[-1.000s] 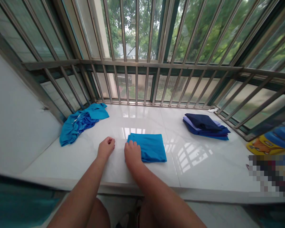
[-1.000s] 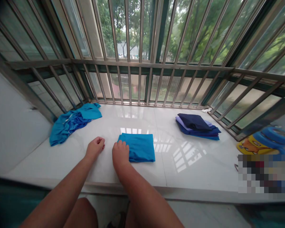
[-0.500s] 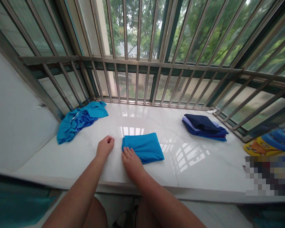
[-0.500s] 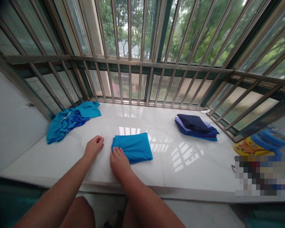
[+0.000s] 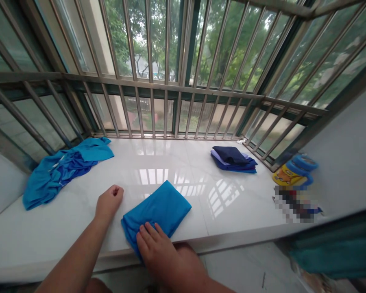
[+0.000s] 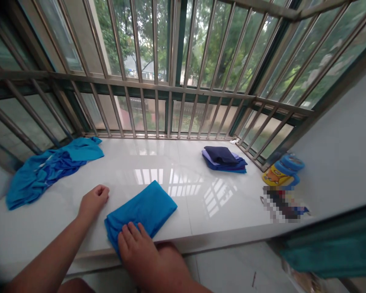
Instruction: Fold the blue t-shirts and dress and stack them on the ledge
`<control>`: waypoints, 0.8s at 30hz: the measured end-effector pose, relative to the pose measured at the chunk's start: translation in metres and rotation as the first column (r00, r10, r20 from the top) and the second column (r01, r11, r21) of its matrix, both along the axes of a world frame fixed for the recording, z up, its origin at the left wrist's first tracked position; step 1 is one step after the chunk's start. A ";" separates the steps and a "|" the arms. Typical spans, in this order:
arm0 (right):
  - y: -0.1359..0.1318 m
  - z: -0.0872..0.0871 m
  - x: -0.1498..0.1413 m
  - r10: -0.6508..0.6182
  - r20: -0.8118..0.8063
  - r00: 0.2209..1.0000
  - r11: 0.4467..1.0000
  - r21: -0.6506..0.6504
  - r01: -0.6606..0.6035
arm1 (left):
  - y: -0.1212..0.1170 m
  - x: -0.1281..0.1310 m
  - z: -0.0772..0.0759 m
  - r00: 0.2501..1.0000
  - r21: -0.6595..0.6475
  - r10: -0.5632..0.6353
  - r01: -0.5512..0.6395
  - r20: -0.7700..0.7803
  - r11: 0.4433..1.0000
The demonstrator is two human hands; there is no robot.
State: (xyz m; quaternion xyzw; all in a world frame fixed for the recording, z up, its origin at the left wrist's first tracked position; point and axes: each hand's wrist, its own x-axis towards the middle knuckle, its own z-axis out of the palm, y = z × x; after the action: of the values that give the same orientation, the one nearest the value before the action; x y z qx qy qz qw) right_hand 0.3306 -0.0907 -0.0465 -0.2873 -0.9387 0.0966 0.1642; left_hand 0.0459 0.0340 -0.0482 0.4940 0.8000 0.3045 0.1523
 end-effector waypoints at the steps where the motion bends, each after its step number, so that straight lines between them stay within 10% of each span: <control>1: -0.006 0.003 0.007 -0.004 -0.014 1.000 1.000 -0.008 0.004 | 0.000 0.000 0.000 1.000 -0.003 -0.004 0.004 -0.023 1.000; 7: 0.011 0.041 0.025 -0.372 -0.132 0.919 0.892 -0.323 0.315 | -0.002 0.004 0.003 0.996 -0.007 -0.032 0.032 -0.086 0.999; 12: 0.094 0.107 0.044 -0.702 -0.328 0.632 0.696 -0.508 0.508 | -0.003 0.006 0.005 0.998 0.010 -0.037 0.037 -0.044 0.999; 18: 0.206 0.176 0.104 -0.819 -0.524 0.236 0.574 -0.761 0.302 | -0.001 0.010 0.007 0.998 -0.007 -0.041 0.041 -0.058 0.999; 24: 0.309 0.229 0.162 -0.821 -0.568 0.059 0.555 -0.768 0.319 | 0.000 0.010 0.005 0.996 -0.022 -0.038 0.037 -0.085 0.999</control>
State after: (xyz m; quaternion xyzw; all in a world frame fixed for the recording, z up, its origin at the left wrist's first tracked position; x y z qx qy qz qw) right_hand 0.4925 0.2179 0.1822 -0.5702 -0.4179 0.3715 0.6018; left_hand 0.0559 0.0345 -0.0435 0.5199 0.7995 0.2718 0.1287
